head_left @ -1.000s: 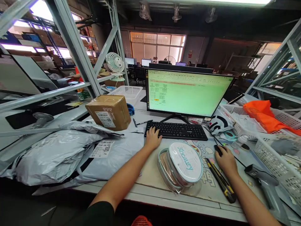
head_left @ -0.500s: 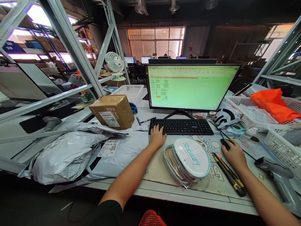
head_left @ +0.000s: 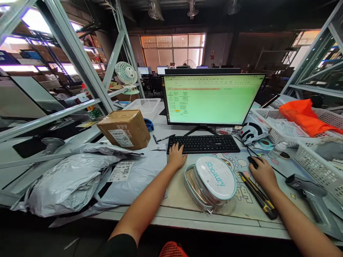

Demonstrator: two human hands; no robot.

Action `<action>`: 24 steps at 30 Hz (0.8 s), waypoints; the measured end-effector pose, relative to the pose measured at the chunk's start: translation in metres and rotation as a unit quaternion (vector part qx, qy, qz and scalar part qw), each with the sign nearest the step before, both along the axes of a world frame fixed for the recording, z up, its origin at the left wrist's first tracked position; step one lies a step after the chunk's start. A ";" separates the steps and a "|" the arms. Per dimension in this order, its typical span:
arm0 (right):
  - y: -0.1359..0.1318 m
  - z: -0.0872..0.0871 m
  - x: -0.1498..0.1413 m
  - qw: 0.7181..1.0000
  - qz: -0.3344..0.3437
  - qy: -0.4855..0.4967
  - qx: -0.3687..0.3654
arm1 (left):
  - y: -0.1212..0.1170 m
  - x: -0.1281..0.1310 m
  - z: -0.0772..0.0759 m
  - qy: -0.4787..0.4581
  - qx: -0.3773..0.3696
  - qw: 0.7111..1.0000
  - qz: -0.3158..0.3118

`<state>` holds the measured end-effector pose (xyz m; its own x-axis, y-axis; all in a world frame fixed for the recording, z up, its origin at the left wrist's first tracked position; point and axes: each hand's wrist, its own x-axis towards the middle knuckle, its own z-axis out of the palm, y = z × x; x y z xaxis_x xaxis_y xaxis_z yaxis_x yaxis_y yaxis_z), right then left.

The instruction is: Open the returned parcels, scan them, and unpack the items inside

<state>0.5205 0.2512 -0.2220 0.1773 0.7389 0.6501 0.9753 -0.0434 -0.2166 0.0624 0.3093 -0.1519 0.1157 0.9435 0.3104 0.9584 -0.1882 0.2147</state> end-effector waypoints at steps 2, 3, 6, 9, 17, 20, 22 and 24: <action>0.000 0.000 -0.001 1.000 -0.001 0.001 0.000 | 0.000 0.000 0.000 0.000 -0.002 1.000 0.002; -0.001 0.001 -0.001 1.000 0.000 0.000 0.002 | 0.000 0.000 0.000 0.001 -0.004 1.000 0.003; 0.000 0.001 -0.001 1.000 0.006 -0.003 0.008 | -0.001 0.001 0.002 0.001 -0.007 1.000 0.002; 0.001 0.000 0.000 1.000 0.008 -0.008 0.013 | -0.002 0.001 0.003 0.001 -0.009 1.000 0.002; 0.001 0.001 -0.001 1.000 0.005 -0.018 0.009 | -0.006 0.002 0.005 0.001 -0.010 1.000 0.002; 0.001 0.002 -0.002 1.000 0.002 -0.018 0.004 | -0.007 0.002 0.006 0.002 -0.005 1.000 0.006; 0.001 0.003 -0.002 1.000 0.001 -0.020 0.001 | -0.007 0.002 0.007 0.003 0.003 1.000 0.011; 0.000 0.003 -0.002 1.000 -0.001 -0.019 -0.002 | -0.007 0.002 0.008 0.003 0.015 1.000 0.017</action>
<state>0.5180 0.2515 -0.2187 0.1533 0.7407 0.6541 0.9828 -0.0456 -0.1788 0.0646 0.3022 -0.1437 0.0849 0.9371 0.3385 0.9658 -0.1609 0.2032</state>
